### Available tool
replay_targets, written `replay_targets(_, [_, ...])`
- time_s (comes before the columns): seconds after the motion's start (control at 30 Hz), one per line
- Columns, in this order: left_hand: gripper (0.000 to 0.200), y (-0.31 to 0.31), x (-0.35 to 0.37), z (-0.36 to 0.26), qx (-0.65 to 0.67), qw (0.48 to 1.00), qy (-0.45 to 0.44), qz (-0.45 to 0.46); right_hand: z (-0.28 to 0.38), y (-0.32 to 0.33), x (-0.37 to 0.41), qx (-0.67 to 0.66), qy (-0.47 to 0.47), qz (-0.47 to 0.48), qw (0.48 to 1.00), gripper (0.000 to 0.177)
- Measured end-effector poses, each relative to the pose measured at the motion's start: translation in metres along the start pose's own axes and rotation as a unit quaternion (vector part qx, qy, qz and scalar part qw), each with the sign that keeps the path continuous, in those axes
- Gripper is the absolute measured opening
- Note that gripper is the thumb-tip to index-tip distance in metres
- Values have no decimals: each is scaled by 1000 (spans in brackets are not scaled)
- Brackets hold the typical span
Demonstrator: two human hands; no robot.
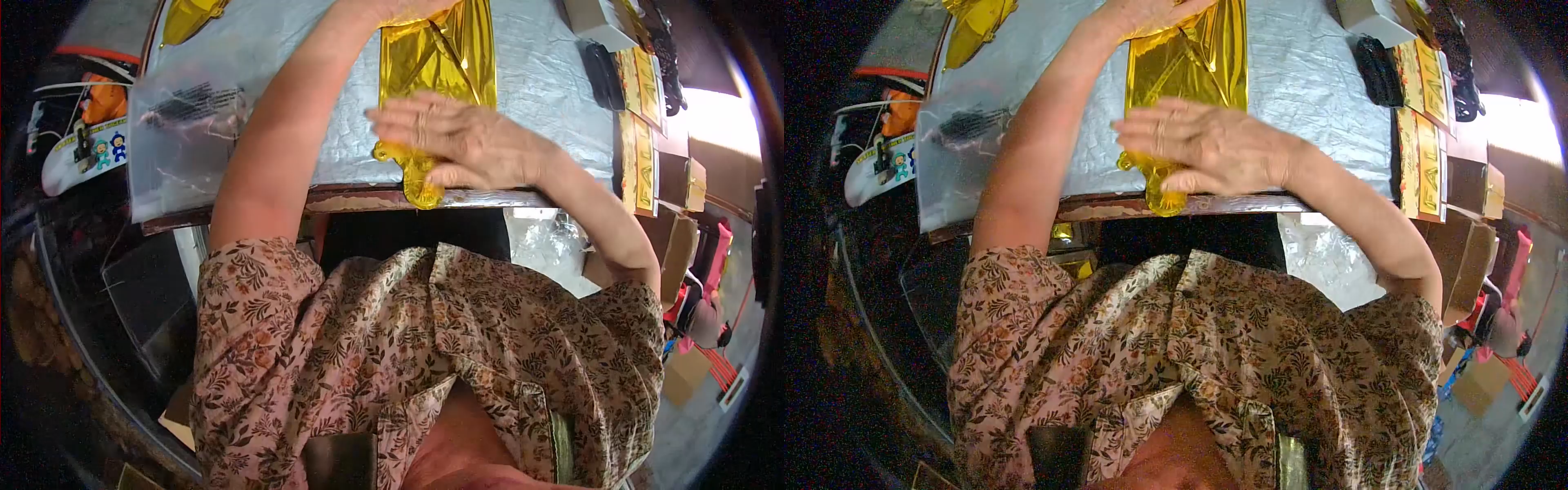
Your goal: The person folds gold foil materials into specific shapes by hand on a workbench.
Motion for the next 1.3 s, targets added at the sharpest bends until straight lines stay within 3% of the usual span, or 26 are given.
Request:
replay_targets(0.17, [31, 2, -1, -6, -15, 1000, 6, 8, 37, -3, 11, -240, 26, 66, 968, 77])
replay_targets(0.2, [32, 3, -1, -6, -21, 1000, 9, 14, 39, 7, 9, -282, 67, 54, 956, 72])
replay_targets(0.27, [32, 4, 0, -5, -32, 999, 15, 26, 18, 16, 13, -311, 74, -89, 943, 58])
replay_targets(0.3, [33, 2, 2, -3, -20, 999, 18, 25, 1, 30, 15, -206, 19, -152, 966, 52])
replay_targets(0.37, [32, 4, 3, -7, -15, 1000, 16, 17, -20, 61, 24, -164, -149, -214, 951, 44])
replay_targets(0.4, [31, 7, 1, -6, -11, 1000, 16, 10, -39, 58, 25, -18, -166, -258, 952, 42])
replay_targets(0.43, [33, 3, 2, -1, -70, 997, -11, 31, -53, 51, 27, -10, -165, -261, 951, 42])
replay_targets(0.5, [33, 2, 1, -2, -62, 998, -5, 27, -71, 40, 28, 84, -198, -242, 946, 44])
replay_targets(0.7, [31, -1, 3, 2, -69, 998, 10, -6, -90, 37, 33, 72, -201, -273, 938, 47])
replay_targets(1.0, [31, 17, -8, -12, -46, 998, 29, 32, -91, 37, 33, 91, -204, -268, 937, 50])
replay_targets(1.07, [29, 22, -13, -17, -102, 991, 69, 52, -91, 37, 34, 104, -208, -276, 933, 50])
replay_targets(1.3, [33, 0, -31, -2, -101, 994, -7, 40, -96, 36, 35, 103, -204, -254, 940, 50])
Point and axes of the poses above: each hand's wrist, its own x-axis away from the middle knuckle, its own y-axis out of the back of the hand, z = x × y, the point moved 3 cm from there along -x, towards the middle knuckle, and after that the axes turned 7 degrees about -x, right-handed, at the moved point
